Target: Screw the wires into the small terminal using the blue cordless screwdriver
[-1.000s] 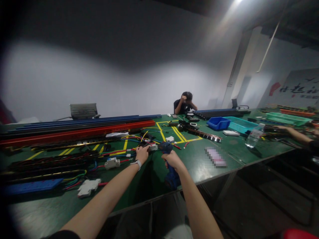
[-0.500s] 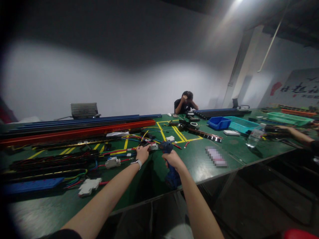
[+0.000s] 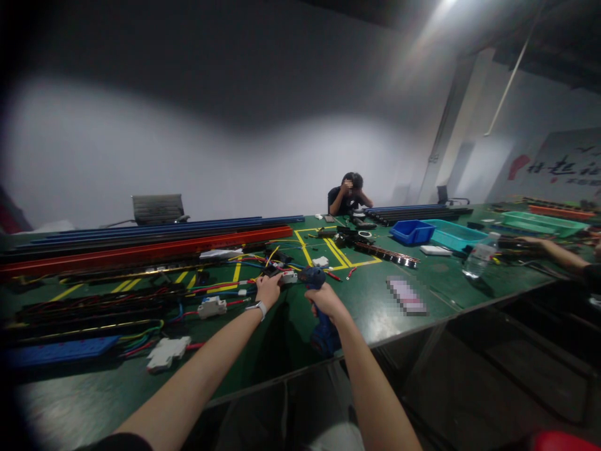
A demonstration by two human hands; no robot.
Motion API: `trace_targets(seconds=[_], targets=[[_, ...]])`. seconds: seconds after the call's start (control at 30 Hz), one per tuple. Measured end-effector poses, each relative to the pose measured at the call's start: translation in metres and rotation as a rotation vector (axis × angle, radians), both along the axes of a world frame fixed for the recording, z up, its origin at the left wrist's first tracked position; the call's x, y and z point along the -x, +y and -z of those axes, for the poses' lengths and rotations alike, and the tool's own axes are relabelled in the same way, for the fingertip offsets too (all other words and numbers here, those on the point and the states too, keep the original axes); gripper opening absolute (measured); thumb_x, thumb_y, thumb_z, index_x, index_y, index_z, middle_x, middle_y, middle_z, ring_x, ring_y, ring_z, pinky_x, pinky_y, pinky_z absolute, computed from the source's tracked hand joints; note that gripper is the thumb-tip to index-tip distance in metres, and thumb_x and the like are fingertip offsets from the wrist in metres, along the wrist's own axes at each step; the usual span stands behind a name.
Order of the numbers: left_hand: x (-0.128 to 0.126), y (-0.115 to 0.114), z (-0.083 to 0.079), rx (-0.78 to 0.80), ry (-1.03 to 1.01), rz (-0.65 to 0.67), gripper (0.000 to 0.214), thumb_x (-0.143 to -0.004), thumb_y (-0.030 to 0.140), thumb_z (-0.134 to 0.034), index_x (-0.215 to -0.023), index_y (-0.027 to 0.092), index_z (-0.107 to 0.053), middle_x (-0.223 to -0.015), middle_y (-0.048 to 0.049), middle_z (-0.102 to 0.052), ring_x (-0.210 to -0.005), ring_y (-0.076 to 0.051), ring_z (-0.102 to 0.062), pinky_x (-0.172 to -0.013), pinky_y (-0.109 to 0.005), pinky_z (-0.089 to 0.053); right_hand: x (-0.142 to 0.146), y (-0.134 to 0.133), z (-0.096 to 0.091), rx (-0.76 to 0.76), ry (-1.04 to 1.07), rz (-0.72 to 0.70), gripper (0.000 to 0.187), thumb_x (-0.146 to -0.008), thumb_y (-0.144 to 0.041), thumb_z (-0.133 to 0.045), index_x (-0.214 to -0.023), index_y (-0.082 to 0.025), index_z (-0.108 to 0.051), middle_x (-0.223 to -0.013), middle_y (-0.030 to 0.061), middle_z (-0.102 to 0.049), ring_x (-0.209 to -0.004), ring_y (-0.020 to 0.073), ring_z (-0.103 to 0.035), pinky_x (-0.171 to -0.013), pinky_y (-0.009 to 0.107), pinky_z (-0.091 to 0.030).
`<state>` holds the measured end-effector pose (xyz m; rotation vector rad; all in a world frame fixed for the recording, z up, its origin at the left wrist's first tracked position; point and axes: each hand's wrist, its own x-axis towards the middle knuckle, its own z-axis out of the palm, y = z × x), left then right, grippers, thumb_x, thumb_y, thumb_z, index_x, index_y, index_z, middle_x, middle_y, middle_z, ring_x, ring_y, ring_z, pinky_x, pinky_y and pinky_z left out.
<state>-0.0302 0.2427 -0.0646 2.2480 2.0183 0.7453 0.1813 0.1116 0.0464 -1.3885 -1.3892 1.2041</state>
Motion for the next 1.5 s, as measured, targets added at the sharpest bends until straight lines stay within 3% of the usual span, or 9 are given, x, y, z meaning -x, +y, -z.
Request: trace_targets(seconds=[1.17,1.5], targets=[[-0.003,-0.009,-0.012,0.049,0.035,-0.024,0.059,-0.084,0.012,-0.043,-0.136,0.035,-0.056,-0.121,-0.0040,-0.069,-0.114,-0.026,-0.049,-0.105,-0.045,-0.023,0.002,-0.004,-0.006,0.011,-0.008,0.005,0.014,-0.072,-0.018,-0.058,-0.064,-0.019,-0.047,-0.043,-0.0056,-0.045,-0.037,0.0099,-0.046,-0.037,0.019,-0.035],[-0.001,-0.005,-0.006,0.014,0.037,-0.023,0.057,-0.083,0.013,-0.045,-0.135,0.033,-0.058,-0.118,-0.0068,-0.069,-0.113,-0.026,-0.049,-0.105,-0.045,-0.020,0.000,-0.001,-0.003,0.002,0.016,-0.007,0.014,-0.070,-0.017,-0.058,-0.062,-0.019,-0.047,-0.045,-0.0053,-0.046,-0.037,0.0100,-0.046,-0.036,0.020,-0.035]])
